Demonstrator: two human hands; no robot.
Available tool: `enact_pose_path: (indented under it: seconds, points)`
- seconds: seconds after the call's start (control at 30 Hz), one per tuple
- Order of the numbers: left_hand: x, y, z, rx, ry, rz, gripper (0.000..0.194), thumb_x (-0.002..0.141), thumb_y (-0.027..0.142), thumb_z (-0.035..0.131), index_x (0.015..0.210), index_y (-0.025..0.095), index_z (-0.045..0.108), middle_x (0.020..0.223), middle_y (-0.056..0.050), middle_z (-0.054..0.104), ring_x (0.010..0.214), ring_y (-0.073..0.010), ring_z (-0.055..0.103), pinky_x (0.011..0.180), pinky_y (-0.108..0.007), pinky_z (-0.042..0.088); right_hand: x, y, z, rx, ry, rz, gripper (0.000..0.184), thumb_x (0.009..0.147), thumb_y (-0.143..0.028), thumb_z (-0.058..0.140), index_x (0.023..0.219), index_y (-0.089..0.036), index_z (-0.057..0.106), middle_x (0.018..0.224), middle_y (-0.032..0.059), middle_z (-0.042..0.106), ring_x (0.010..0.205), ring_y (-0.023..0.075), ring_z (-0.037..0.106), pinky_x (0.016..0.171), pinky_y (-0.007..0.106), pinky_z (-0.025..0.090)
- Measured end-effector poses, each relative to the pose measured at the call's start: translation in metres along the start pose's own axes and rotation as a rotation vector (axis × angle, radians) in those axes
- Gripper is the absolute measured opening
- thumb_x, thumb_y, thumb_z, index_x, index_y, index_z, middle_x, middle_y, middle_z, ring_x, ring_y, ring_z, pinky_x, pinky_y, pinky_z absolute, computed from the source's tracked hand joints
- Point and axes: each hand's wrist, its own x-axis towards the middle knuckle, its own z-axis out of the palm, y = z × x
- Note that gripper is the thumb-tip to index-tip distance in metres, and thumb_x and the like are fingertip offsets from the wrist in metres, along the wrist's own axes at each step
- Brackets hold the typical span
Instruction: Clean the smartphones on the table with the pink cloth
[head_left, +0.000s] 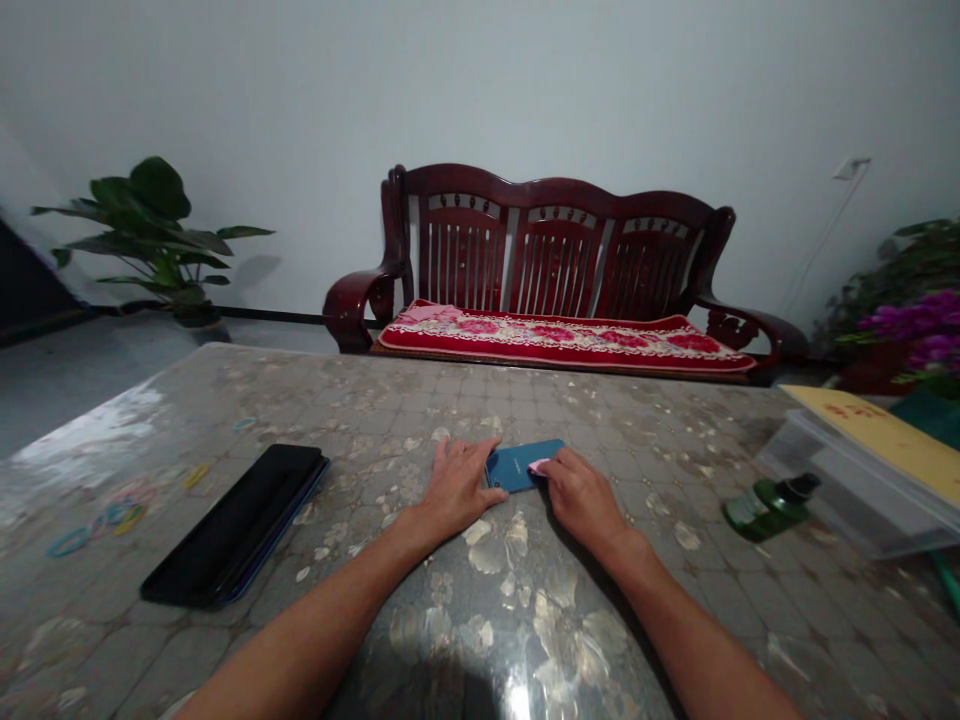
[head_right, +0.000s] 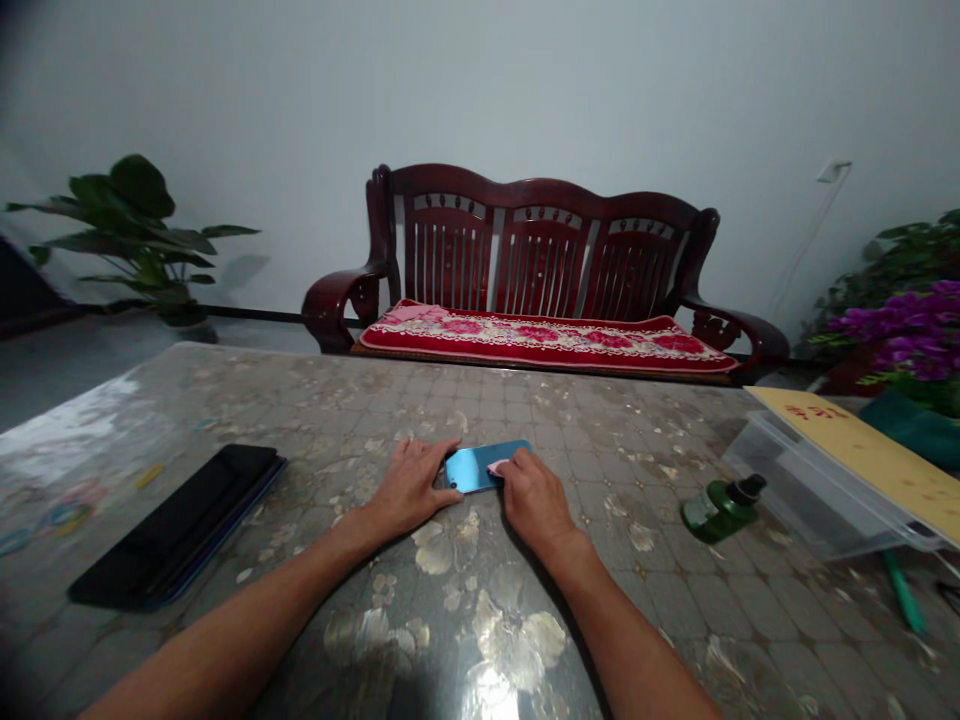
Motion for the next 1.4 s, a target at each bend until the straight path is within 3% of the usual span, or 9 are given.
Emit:
enact_pose_path:
  seconds: [0.13,0.27,0.37,0.53,0.67,0.83,1.0,1.23,1.4]
  points:
    - [0.0,-0.001,0.001,-0.002,0.0,0.01,0.068,0.076,0.036,0.08,0.137,0.023,0.053,0.127,-0.012,0.066,0.12,-0.0352,0.056,0.114,-0.064,0.021,0.001,0.012,-0.002,-0.069,0.03,0.094,0.032,0.093,-0.008,0.048,0.105,-0.021,0.073,0.093,0.0075,0.064,0.087,0.0191,0.061,0.076,0.027,0.048]
    - [0.0,-0.003,0.001,-0.034,0.006,0.043,0.064,0.076,0.035,0.08,0.134,0.022,0.057,0.123,-0.011,0.068,0.117,-0.0341,0.056,0.112,-0.06,0.027,-0.002,-0.002,0.002,0.019,0.028,-0.04,0.032,0.093,-0.008,0.047,0.11,-0.021,0.071,0.093,0.0065,0.064,0.084,0.0171,0.061,0.076,0.025,0.048]
    - [-0.001,-0.006,0.001,-0.046,-0.002,0.115,0.05,0.079,0.035,0.078,0.126,0.025,0.063,0.126,-0.008,0.067,0.117,-0.0321,0.056,0.11,-0.055,0.031,-0.002,-0.008,0.003,0.081,0.007,-0.09,0.034,0.093,-0.007,0.047,0.112,-0.023,0.071,0.093,0.0053,0.063,0.084,0.0158,0.061,0.076,0.024,0.048]
    - [-0.001,-0.005,0.002,0.094,-0.021,0.211,0.041,0.086,0.034,0.073,0.126,0.027,0.063,0.133,-0.01,0.063,0.12,-0.0329,0.054,0.116,-0.061,0.019,0.002,0.01,-0.001,-0.011,0.036,0.102,0.032,0.093,-0.01,0.049,0.105,-0.024,0.075,0.09,0.0055,0.064,0.085,0.0169,0.062,0.076,0.024,0.048]
    - [0.001,-0.003,0.002,0.153,-0.013,0.261,0.037,0.091,0.035,0.066,0.127,0.026,0.062,0.13,-0.011,0.064,0.116,-0.0318,0.057,0.116,-0.062,0.019,0.005,0.023,-0.005,0.019,0.14,0.181,0.031,0.092,-0.011,0.05,0.106,-0.024,0.075,0.089,0.0044,0.064,0.081,0.0168,0.063,0.075,0.025,0.048]
    - [0.006,-0.009,-0.002,0.119,0.033,0.277,0.026,0.1,0.033,0.052,0.121,0.024,0.065,0.113,-0.007,0.072,0.105,-0.0244,0.063,0.118,-0.054,0.025,0.009,0.021,-0.008,0.171,0.3,0.133,0.03,0.096,-0.017,0.047,0.11,-0.024,0.073,0.094,0.0044,0.067,0.088,0.0172,0.064,0.081,0.027,0.05]
    - [0.009,-0.015,-0.007,0.171,0.08,0.269,0.024,0.102,0.032,0.048,0.108,0.023,0.069,0.093,-0.004,0.074,0.093,-0.0211,0.066,0.117,-0.048,0.03,0.012,0.012,-0.01,0.191,0.384,0.076,0.03,0.097,-0.018,0.046,0.112,-0.022,0.071,0.094,0.0068,0.066,0.09,0.0189,0.064,0.083,0.029,0.051]
    - [0.008,-0.019,-0.005,0.182,0.162,0.321,0.03,0.103,0.031,0.042,0.1,0.022,0.07,0.085,-0.004,0.073,0.084,-0.0188,0.067,0.115,-0.042,0.036,0.013,-0.019,-0.009,0.153,0.307,-0.108,0.032,0.1,-0.016,0.042,0.115,-0.022,0.07,0.099,0.0085,0.068,0.095,0.0191,0.062,0.086,0.029,0.05]
    - [0.007,-0.02,-0.006,0.219,0.153,0.311,0.034,0.104,0.033,0.038,0.097,0.022,0.069,0.086,-0.005,0.073,0.09,-0.021,0.067,0.107,-0.041,0.043,0.016,-0.009,-0.012,0.137,0.317,-0.086,0.032,0.099,-0.013,0.043,0.114,-0.02,0.07,0.098,0.0088,0.066,0.094,0.0194,0.061,0.085,0.029,0.049]
